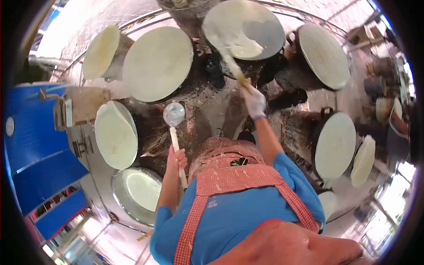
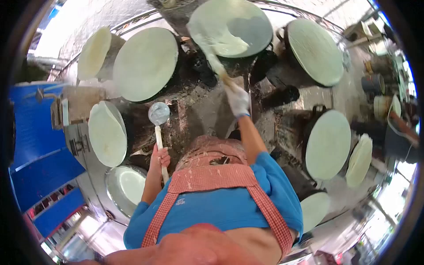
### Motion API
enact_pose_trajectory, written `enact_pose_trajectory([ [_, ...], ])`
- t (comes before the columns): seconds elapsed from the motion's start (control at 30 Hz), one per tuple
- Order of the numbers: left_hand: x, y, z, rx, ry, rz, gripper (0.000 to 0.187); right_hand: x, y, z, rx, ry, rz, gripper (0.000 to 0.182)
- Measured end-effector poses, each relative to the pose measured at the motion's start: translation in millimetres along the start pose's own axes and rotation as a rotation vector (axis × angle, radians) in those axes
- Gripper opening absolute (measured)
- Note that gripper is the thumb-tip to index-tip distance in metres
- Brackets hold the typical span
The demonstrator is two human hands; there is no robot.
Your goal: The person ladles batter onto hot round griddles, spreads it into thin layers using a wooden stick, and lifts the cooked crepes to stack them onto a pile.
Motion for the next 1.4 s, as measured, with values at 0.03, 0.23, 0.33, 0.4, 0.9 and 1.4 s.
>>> enact_pose_trajectory([
  [0.03, 9, 1, 5, 0.013, 0.045, 0.024, 0.043, -11, 3, 5, -0.069, -0.441, 0.053, 0.024],
  [0.23, 47, -2, 13, 0.172, -0.385, 0.403, 0.04, 77, -19, -12, -0.049, -0.993, -0.135, 0.021],
  [0.33, 38, -12, 18, 0.196, -0.527, 0.522, 0.043, 44, -6, 0, -0.07, -0.602, -0.261, 0.021],
  [0.4, 34, -11, 20, 0.101, -0.527, 0.755, 0.029, 2, 9, 20, 0.07, -0.517, -0.169, 0.021],
  [0.9, -29, -15, 14, -0.04, -0.475, 0.524, 0.042, 56, 38, 0, 0.089, -0.661, -0.023, 0.021],
  [1.4, -73, -3, 0, 0.018, -0.29, 0.254, 0.022, 128, 119, -47, 0.03, -0.66, -0.167, 0.026],
])
Point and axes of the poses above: each hand's wrist, its own y-axis towards the middle knuckle, its own x-axis out of the back of the hand, z = x × y, the point moved 3 cm from there along y, towards the middle knuckle, and after that the axes turned 2 degrees about y, right-handed, at the moved point
